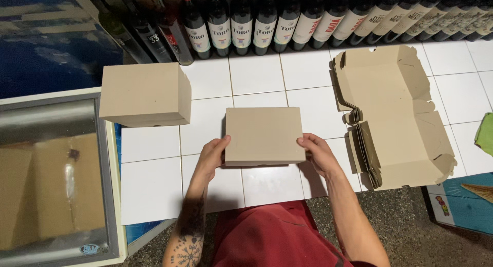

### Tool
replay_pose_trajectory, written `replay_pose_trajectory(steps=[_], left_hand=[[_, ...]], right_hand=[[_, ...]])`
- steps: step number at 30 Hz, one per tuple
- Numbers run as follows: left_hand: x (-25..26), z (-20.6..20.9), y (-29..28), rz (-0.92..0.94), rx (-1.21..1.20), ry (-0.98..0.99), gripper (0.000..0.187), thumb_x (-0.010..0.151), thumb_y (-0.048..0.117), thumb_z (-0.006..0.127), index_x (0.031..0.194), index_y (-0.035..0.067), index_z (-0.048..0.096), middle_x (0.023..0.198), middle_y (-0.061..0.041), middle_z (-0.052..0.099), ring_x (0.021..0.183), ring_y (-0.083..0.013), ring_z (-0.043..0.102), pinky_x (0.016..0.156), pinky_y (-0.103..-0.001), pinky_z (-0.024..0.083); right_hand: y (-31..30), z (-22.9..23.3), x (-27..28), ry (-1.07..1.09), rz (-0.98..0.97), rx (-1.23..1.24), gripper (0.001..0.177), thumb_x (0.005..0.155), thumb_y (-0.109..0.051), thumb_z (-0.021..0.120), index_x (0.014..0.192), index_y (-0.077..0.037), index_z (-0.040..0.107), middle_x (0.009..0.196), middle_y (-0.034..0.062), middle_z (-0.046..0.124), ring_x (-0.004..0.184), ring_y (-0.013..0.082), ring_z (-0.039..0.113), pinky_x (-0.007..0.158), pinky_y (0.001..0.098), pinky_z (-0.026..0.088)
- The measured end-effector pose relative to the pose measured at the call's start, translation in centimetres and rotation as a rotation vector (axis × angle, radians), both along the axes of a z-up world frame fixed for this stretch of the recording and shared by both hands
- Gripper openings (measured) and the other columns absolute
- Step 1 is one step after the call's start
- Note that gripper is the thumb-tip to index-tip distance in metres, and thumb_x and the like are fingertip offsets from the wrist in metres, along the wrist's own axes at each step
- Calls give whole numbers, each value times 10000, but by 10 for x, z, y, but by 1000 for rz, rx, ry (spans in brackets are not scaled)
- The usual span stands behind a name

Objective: The person unfolds and assembles several flat cardboard boxes by hand on a tiled counter.

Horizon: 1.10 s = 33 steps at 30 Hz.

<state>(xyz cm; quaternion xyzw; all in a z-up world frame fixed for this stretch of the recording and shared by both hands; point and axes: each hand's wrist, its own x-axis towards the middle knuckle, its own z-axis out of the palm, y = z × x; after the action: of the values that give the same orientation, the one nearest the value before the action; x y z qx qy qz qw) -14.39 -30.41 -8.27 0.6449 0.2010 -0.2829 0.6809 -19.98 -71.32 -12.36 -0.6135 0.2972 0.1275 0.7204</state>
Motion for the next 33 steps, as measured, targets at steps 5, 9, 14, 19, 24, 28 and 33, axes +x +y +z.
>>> replay_pose_trajectory(steps=[5,9,14,19,24,28,33], left_hand=[[-12,82,-5,-74,-36,-15,921,1170,765,488,1503,-82,627,1519,-273,665,1475,-405,643,1194,-558,584],[-27,126,-3,-152,-18,-64,1007,1201,618,554,1752,-195,336,1848,-396,329,1774,-550,269,1431,-624,313],[-18,75,12,-360,81,-475,411,1102,373,759,1149,-34,740,1862,-371,264,1723,-635,282,1399,-601,344],[-10,40,-1,-381,269,-589,385,977,250,932,1079,14,646,1845,-372,351,1612,-646,484,1280,-591,543],[-5,-26,-21,-95,268,-610,306,1065,70,847,1021,17,548,1421,-125,612,1122,-247,720,1010,-342,677],[-2,-57,-30,84,352,-663,327,1074,38,836,907,68,556,1038,-45,560,877,-173,670,750,-315,597],[4,-44,-42,204,506,-634,263,989,83,873,941,69,615,1019,-81,636,962,-249,726,810,-289,650]], right_hand=[[39,132,-5,94,68,80,1060,1135,-780,431,1786,57,429,1766,328,529,1606,585,519,1259,706,474],[80,224,-8,44,163,-82,1133,1179,-774,185,1815,163,232,1895,383,302,1762,618,245,1386,750,302],[25,95,-3,-262,33,-128,351,1092,-276,650,1158,49,765,1651,229,620,1580,473,586,1267,689,509],[19,71,17,-416,159,-319,364,880,100,840,1016,-15,522,1834,226,509,1453,401,631,1103,531,603],[44,105,28,-497,269,-565,696,873,74,932,1247,-85,367,1835,242,443,1045,392,794,812,463,672],[41,89,37,-482,256,-699,672,940,32,902,1320,-118,368,1638,178,655,715,263,761,671,421,623],[41,94,41,-507,602,-1304,939,983,-267,902,1813,-309,464,1460,28,646,1030,310,837,873,529,741]])
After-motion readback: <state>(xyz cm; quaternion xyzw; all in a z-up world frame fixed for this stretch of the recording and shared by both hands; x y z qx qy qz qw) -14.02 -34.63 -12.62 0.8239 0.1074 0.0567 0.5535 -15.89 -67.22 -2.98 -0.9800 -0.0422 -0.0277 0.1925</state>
